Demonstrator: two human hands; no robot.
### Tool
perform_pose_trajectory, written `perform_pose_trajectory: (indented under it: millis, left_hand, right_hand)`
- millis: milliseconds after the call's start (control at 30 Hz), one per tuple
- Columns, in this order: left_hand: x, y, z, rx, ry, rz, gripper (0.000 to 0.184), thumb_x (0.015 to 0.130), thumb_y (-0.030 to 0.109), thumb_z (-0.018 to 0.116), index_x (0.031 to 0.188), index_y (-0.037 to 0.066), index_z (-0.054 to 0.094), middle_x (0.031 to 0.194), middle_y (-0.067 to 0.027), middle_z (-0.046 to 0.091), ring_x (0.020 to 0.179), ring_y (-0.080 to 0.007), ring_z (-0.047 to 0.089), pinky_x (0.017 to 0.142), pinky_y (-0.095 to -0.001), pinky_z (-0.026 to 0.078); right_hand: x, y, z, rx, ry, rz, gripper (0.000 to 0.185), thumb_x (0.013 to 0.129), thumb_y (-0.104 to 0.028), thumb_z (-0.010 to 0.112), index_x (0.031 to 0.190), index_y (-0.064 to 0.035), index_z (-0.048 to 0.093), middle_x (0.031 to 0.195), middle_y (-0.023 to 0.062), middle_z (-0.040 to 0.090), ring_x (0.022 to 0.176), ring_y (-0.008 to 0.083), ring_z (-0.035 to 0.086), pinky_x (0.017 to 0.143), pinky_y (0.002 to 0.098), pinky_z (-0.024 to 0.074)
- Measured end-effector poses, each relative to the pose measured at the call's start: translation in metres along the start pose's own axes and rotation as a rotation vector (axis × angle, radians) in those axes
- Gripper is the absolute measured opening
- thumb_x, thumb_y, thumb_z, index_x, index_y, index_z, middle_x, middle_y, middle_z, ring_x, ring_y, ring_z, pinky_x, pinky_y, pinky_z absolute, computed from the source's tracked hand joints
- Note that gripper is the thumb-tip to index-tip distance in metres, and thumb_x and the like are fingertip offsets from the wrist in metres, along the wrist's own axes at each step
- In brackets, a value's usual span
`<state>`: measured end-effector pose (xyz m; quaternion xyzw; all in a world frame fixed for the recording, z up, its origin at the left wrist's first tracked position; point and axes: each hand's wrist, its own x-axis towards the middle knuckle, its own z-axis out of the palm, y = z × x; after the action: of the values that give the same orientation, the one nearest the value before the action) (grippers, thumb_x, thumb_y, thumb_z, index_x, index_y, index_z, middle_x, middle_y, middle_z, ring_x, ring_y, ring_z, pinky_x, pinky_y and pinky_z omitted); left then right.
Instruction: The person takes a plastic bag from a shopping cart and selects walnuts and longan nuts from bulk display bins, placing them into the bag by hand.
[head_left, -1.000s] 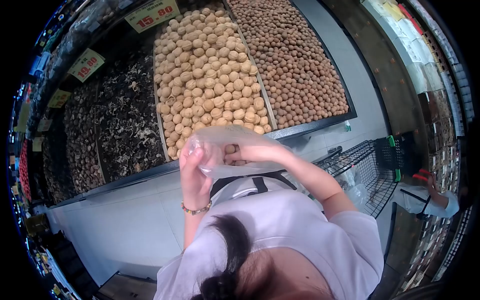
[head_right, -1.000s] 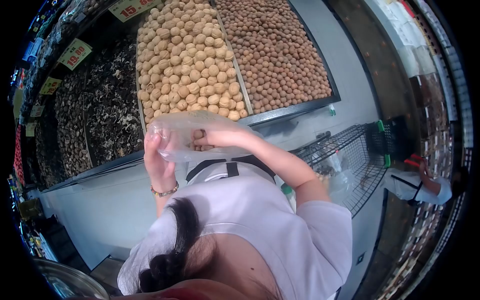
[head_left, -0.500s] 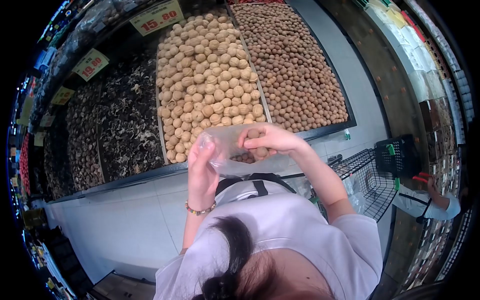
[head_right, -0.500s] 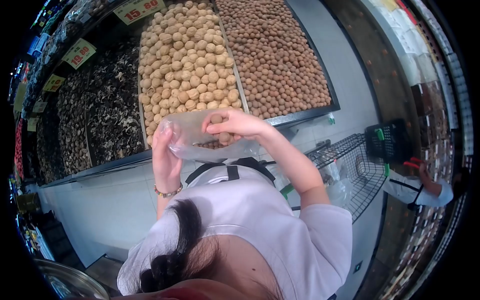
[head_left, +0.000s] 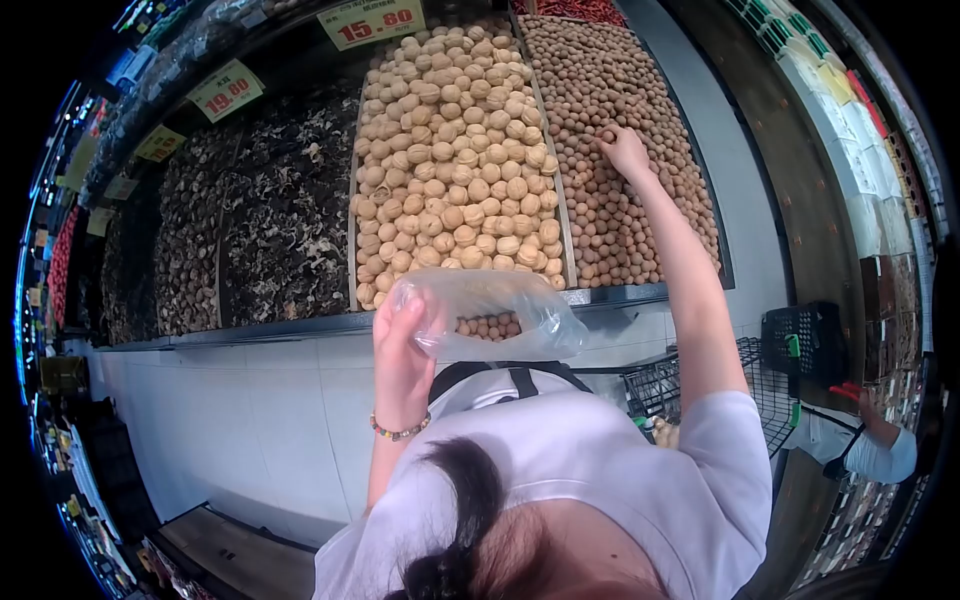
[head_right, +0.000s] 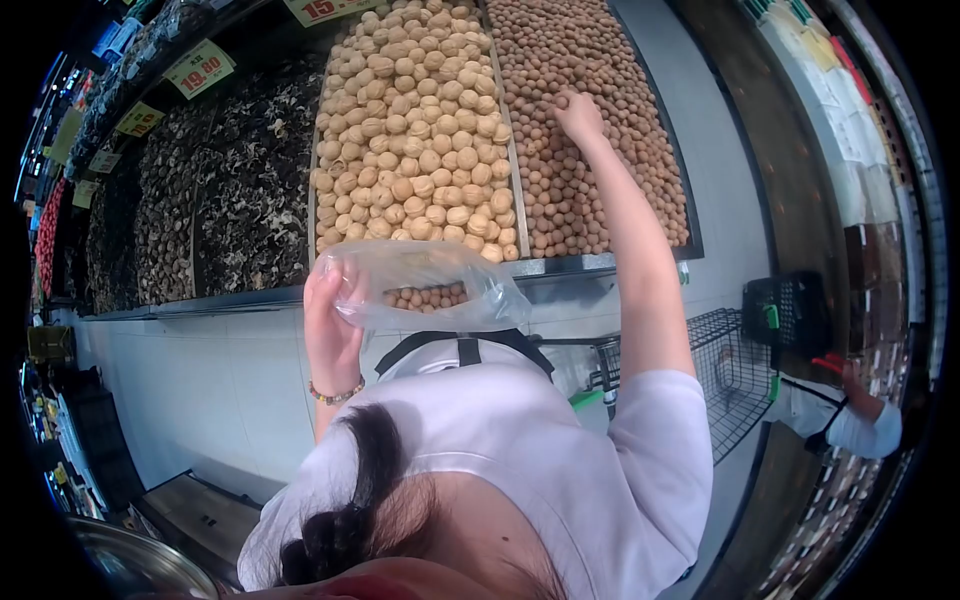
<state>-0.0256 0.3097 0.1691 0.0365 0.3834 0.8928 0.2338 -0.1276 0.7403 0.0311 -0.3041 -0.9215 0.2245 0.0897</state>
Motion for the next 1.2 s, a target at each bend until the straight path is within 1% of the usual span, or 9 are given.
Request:
perform_pose_trajectory:
  millis: [267,467,567,633,767,833,867,967,1200]
  left_hand:
    - [-0.006,0.009,-0.002,0.020,0.037,0.037,0.016,0.083,0.012,0.057,0.077,0.009,0.043,0.067,0.0033,0.039,0.058,-0.0056,0.035,0.052,-0.0198,0.030]
    - [-0.003,0.010,-0.002,0.024,0.003,0.014,0.016,0.082,0.013,0.058,0.076,0.009,0.044,0.067,0.0032,0.040,0.058,-0.0059,0.036,0.051,-0.0199,0.030]
    - [-0.003,0.014,-0.002,0.045,0.048,0.019,0.015,0.081,0.013,0.059,0.078,0.008,0.045,0.067,0.0030,0.041,0.058,-0.0061,0.037,0.051,-0.0199,0.030]
    - [-0.002,0.015,-0.008,0.022,0.024,0.012,0.015,0.081,0.014,0.060,0.079,0.007,0.046,0.067,0.0028,0.042,0.058,-0.0063,0.037,0.052,-0.0200,0.030]
    - [-0.005,0.023,-0.011,0.051,-0.081,-0.016,0.017,0.082,0.015,0.061,0.080,0.006,0.046,0.066,0.0022,0.042,0.057,-0.0070,0.037,0.050,-0.0207,0.030]
    - [-0.010,0.028,-0.012,0.100,-0.164,-0.060,0.018,0.082,0.015,0.061,0.080,0.006,0.046,0.065,0.0016,0.043,0.055,-0.0075,0.037,0.050,-0.0212,0.030]
    - [-0.015,0.032,-0.014,0.101,-0.216,-0.135,0.020,0.081,0.015,0.062,0.076,0.006,0.045,0.066,0.0002,0.046,0.057,-0.0080,0.040,0.051,-0.0210,0.031]
    - [-0.026,0.040,-0.012,0.095,-0.385,-0.224,0.025,0.077,0.013,0.066,0.070,0.005,0.043,0.060,-0.0006,0.042,0.052,-0.0089,0.040,0.045,-0.0220,0.029]
    - [-0.032,0.052,-0.020,0.330,-0.502,-0.332,0.027,0.072,0.013,0.070,0.065,0.005,0.045,0.066,0.0001,0.048,0.060,-0.0082,0.040,0.053,-0.0229,0.034]
  right_hand:
    - [0.042,0.033,0.022,0.176,-0.148,-0.234,0.049,0.078,-0.018,0.059,0.126,-0.0184,0.050,0.137,0.0138,0.037,0.121,0.0268,0.042,0.099,0.0361,0.0372]
    - [0.009,0.013,-0.009,0.406,-0.264,-0.036,0.049,0.087,-0.020,0.051,0.134,-0.0208,0.039,0.139,0.0125,0.035,0.126,0.0255,0.036,0.102,0.0360,0.0312]
    - [-0.044,-0.041,-0.044,0.577,-0.201,-0.122,0.046,0.088,-0.019,0.050,0.132,-0.0126,0.041,0.136,0.0118,0.038,0.125,0.0231,0.038,0.102,0.0351,0.0315]
    - [-0.093,-0.090,-0.062,0.822,-0.156,-0.425,0.038,0.088,-0.012,0.048,0.124,-0.0027,0.045,0.108,0.0086,0.056,0.099,0.0171,0.054,0.088,0.0296,0.0417]
    - [-0.213,-0.163,-0.100,1.115,-0.982,-0.532,0.017,0.088,-0.008,0.047,0.088,0.0017,0.061,0.085,0.0102,0.064,0.082,0.0165,0.062,0.071,0.0272,0.0492]
    - [-0.240,-0.191,-0.080,0.770,-1.141,-0.665,0.020,0.089,-0.008,0.045,0.099,0.0017,0.059,0.086,0.0111,0.064,0.083,0.0191,0.062,0.074,0.0289,0.0497]
    - [-0.248,-0.194,-0.052,0.561,-0.964,-0.830,0.022,0.088,-0.011,0.045,0.099,0.0003,0.059,0.086,0.0134,0.064,0.082,0.0236,0.062,0.072,0.0325,0.0482]
    - [-0.263,-0.234,-0.045,0.064,-0.984,-0.801,0.023,0.086,-0.014,0.043,0.095,-0.0015,0.060,0.084,0.0145,0.063,0.078,0.0262,0.061,0.069,0.0361,0.0455]
    - [-0.299,-0.247,0.015,0.222,-0.933,-0.870,0.021,0.085,-0.014,0.044,0.093,-0.0016,0.060,0.082,0.0134,0.062,0.075,0.0251,0.059,0.068,0.0354,0.0451]
